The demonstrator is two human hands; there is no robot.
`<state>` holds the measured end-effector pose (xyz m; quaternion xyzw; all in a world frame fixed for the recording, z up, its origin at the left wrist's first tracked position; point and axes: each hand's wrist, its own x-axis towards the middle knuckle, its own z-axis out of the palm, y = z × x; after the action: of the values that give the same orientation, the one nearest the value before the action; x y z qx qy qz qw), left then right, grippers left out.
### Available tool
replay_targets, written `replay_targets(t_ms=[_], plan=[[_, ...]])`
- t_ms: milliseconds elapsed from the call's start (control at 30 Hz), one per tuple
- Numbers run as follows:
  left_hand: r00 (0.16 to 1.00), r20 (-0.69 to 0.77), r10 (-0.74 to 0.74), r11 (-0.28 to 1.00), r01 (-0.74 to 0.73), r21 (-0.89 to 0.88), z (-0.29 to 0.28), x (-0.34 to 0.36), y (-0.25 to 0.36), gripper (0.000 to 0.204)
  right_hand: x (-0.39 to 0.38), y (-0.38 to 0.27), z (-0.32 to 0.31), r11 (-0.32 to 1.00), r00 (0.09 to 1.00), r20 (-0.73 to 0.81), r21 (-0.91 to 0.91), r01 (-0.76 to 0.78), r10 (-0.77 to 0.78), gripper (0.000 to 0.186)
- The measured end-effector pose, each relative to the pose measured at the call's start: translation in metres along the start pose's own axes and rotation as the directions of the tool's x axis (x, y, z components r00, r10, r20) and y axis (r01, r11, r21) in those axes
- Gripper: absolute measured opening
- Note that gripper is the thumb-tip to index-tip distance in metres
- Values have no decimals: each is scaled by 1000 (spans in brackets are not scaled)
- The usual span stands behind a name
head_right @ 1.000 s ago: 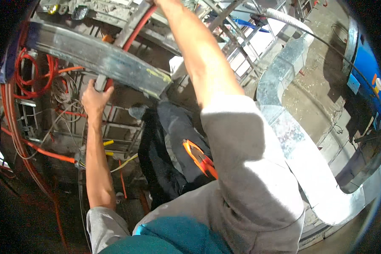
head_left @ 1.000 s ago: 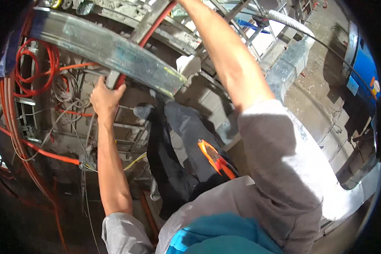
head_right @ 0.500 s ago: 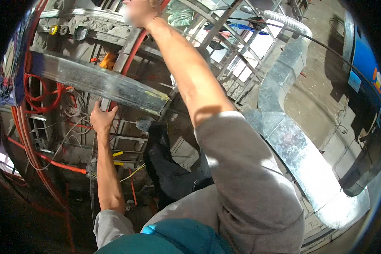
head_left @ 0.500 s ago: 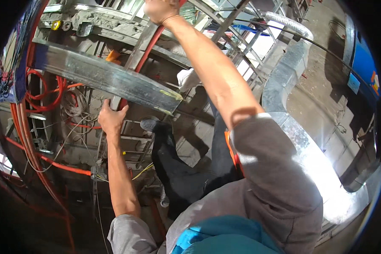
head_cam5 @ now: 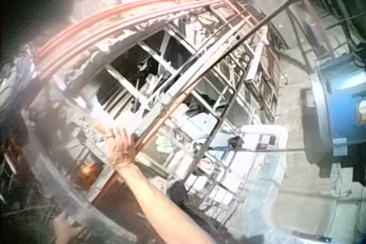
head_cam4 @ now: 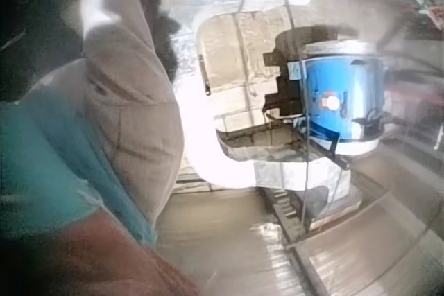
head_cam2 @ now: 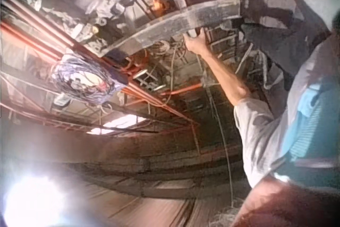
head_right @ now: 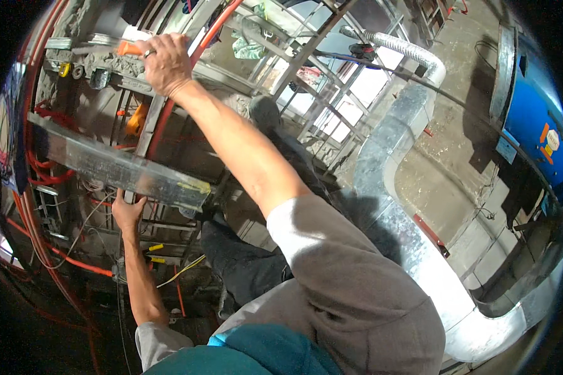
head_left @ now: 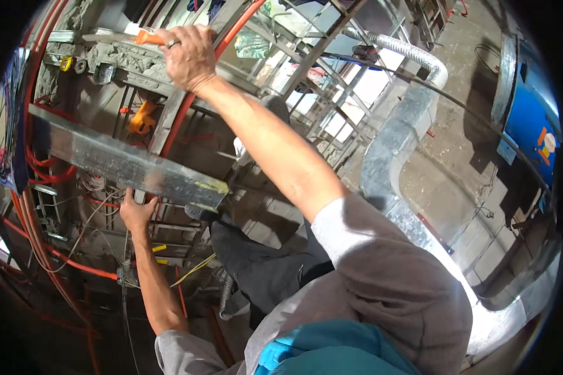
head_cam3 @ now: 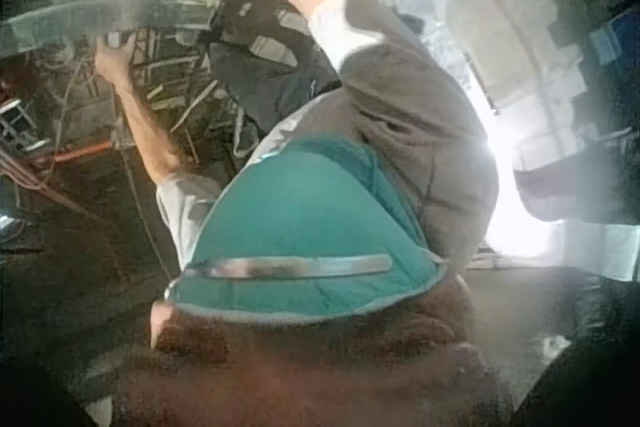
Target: The person works on an overhead electrical junction box, pulling wires through orange conduit and stripping insulation from a cable by hand.
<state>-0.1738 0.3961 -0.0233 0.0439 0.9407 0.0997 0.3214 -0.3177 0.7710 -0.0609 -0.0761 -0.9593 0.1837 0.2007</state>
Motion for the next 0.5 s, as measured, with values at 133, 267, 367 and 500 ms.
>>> replay_targets(t_ms=[133,267,367,500], plan=[[988,-131,81,995,-74,61,16,-1,-28,64,3,-1,-5,995,1000,11,96,-7,6,38],[995,-56,81,995,-84,-48,12,8,-7,54,0,16,-20,984,999,33,175,31,-37,37],[1000,-24,20,999,-21,-43,6,-1,-7,62,-18,-2,-55,960,992,70,267,83,-105,38],[992,-108,72,996,-66,54,21,0,-21,72,-58,7,-115,926,968,186,367,90,-168,45]])
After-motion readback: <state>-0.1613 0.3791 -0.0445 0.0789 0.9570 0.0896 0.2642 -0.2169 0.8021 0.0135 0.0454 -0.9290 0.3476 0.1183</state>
